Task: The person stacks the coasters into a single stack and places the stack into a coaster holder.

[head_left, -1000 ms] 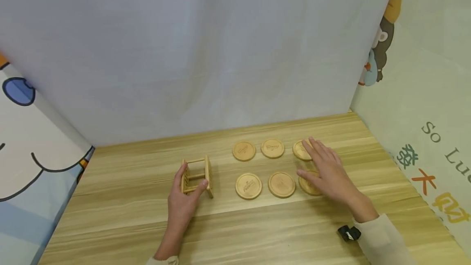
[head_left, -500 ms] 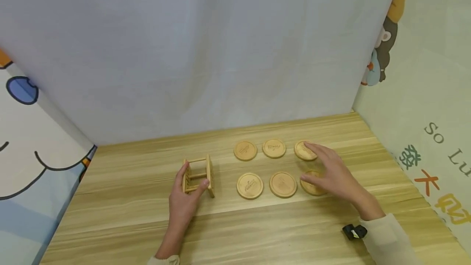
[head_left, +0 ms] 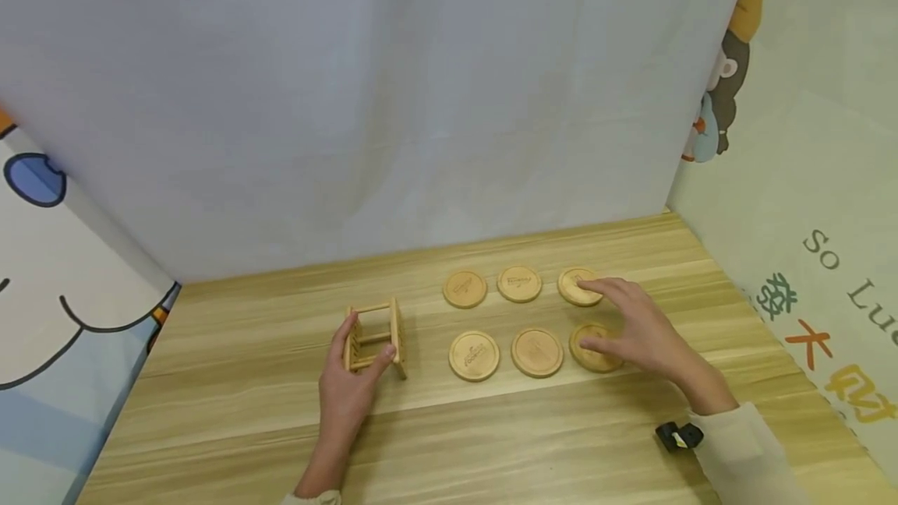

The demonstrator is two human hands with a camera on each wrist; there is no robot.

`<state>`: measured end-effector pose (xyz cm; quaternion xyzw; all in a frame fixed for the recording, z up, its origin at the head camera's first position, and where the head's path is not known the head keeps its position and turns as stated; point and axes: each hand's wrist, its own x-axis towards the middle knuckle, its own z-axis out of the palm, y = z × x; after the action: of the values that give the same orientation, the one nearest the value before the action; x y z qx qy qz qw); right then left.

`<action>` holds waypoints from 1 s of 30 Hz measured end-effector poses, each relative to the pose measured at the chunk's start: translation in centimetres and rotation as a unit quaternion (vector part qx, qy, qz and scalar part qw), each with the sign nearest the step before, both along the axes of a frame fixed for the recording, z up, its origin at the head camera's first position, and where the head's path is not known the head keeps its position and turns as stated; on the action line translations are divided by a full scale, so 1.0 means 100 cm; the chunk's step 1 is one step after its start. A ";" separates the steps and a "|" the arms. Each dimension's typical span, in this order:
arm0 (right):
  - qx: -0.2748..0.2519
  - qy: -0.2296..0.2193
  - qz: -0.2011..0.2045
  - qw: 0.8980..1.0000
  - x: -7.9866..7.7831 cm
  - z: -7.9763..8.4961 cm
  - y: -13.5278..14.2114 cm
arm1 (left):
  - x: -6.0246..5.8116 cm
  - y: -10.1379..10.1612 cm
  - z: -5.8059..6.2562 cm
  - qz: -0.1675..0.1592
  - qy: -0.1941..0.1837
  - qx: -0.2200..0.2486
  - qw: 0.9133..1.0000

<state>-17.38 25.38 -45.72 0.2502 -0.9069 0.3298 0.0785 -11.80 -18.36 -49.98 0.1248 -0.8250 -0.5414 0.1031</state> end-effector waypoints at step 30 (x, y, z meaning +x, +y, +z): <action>0.029 -0.082 0.020 0.996 -0.003 -0.007 0.008 | -0.001 -0.001 0.003 -0.012 -0.021 0.013 1.000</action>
<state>-17.68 26.20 -46.40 0.2423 -0.9143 0.3246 -0.0098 -11.87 -18.51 -49.64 0.1275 -0.8216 -0.5502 0.0781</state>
